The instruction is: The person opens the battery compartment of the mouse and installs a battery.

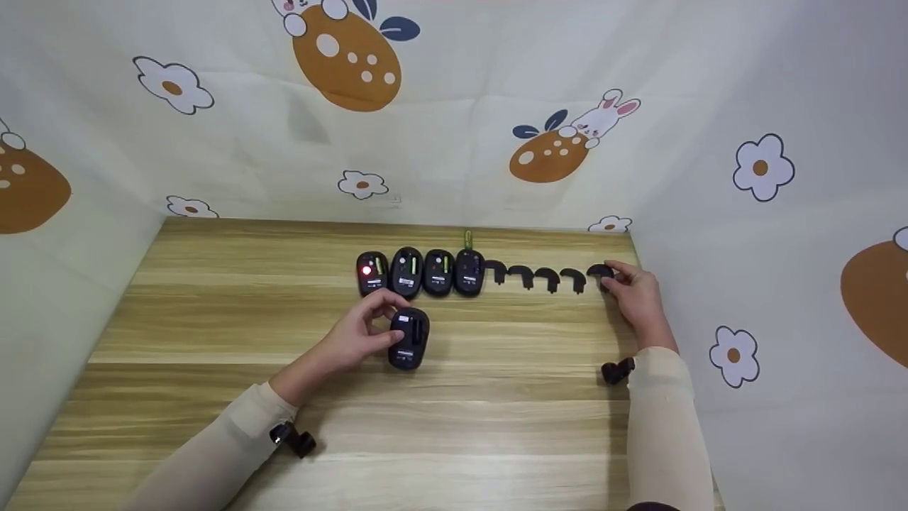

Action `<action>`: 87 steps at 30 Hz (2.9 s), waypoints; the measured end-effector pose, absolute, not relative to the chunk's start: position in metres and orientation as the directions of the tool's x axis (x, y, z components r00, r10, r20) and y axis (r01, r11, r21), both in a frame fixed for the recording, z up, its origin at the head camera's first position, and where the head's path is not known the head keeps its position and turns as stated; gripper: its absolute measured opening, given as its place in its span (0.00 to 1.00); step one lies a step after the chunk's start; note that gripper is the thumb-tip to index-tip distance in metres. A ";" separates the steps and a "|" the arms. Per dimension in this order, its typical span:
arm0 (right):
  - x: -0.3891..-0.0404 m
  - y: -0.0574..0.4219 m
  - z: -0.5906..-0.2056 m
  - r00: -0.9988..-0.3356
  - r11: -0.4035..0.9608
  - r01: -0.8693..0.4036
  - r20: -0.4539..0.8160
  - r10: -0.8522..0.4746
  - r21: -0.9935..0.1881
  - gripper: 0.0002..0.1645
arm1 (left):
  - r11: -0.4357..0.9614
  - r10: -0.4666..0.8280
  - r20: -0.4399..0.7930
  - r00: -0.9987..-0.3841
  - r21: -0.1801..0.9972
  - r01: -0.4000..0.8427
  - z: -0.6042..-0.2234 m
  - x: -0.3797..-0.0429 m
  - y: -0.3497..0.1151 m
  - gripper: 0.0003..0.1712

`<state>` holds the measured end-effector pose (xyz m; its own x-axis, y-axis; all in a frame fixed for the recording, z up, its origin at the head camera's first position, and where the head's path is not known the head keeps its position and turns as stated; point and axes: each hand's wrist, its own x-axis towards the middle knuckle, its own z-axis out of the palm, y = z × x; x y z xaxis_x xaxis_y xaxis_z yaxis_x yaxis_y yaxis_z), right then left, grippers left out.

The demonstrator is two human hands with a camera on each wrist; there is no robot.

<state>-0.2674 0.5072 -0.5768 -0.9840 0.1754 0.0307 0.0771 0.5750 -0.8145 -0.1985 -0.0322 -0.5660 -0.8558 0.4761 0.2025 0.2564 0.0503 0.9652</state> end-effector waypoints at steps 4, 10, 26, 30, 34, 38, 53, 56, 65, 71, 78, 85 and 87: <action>-0.268 0.506 -0.575 -0.987 0.637 0.065 0.045 0.155 -0.768 0.25 | 0.050 0.476 0.197 -0.857 0.967 0.250 -0.566 -0.198 -0.033 0.25; -0.269 0.507 -0.576 -0.990 0.737 0.058 0.057 0.130 -0.674 0.25 | 0.055 0.476 0.229 -0.849 0.956 0.288 -0.567 -0.199 -0.032 0.24; -0.270 0.507 -0.573 -0.992 0.738 0.097 -0.005 0.126 -0.668 0.27 | 0.074 0.466 0.218 -0.858 0.956 0.283 -0.566 -0.199 -0.032 0.25; -0.270 0.507 -0.571 -0.992 0.746 0.103 -0.010 0.128 -0.658 0.27 | 0.066 0.462 0.215 -0.861 0.959 0.275 -0.565 -0.199 -0.033 0.25; -0.270 0.506 -0.570 -0.992 0.755 0.100 -0.002 0.129 -0.649 0.26 | 0.058 0.465 0.216 -0.859 0.960 0.273 -0.564 -0.198 -0.033 0.25; -0.268 0.506 -0.571 -0.994 0.758 0.070 0.018 0.108 -0.648 0.26 | 0.048 0.469 0.230 -0.853 0.958 0.284 -0.565 -0.198 -0.033 0.24; -0.268 0.501 -0.571 -0.990 0.714 0.092 0.014 0.142 -0.694 0.23 | 0.050 0.465 0.226 -0.856 0.959 0.280 -0.565 -0.198 -0.032 0.24; -0.269 0.498 -0.570 -0.987 0.697 0.103 0.012 0.158 -0.710 0.22 | 0.056 0.464 0.208 -0.861 0.963 0.263 -0.564 -0.198 -0.033 0.24; -0.274 0.472 -0.563 -0.984 0.627 0.092 0.027 0.177 -0.773 0.26 | 0.059 0.467 0.211 -0.859 0.961 0.269 -0.564 -0.197 -0.034 0.24; -0.281 0.440 -0.554 -0.981 0.648 0.051 0.082 0.174 -0.760 0.28 | 0.056 0.460 0.211 -0.862 0.962 0.266 -0.563 -0.197 -0.034 0.25; -0.302 0.403 -0.552 -0.982 0.643 -0.105 0.181 0.052 -0.759 0.21 | 0.059 0.457 0.191 -0.869 0.968 0.243 -0.564 -0.197 -0.034 0.25; -0.317 0.358 -0.547 -0.987 0.640 -0.152 0.150 -0.058 -0.753 0.21 | 0.049 0.462 0.207 -0.862 0.965 0.258 -0.564 -0.198 -0.034 0.25; -0.322 0.346 -0.547 -0.985 0.641 -0.168 0.150 -0.083 -0.749 0.22 | 0.048 0.461 0.218 -0.860 0.962 0.270 -0.564 -0.198 -0.034 0.25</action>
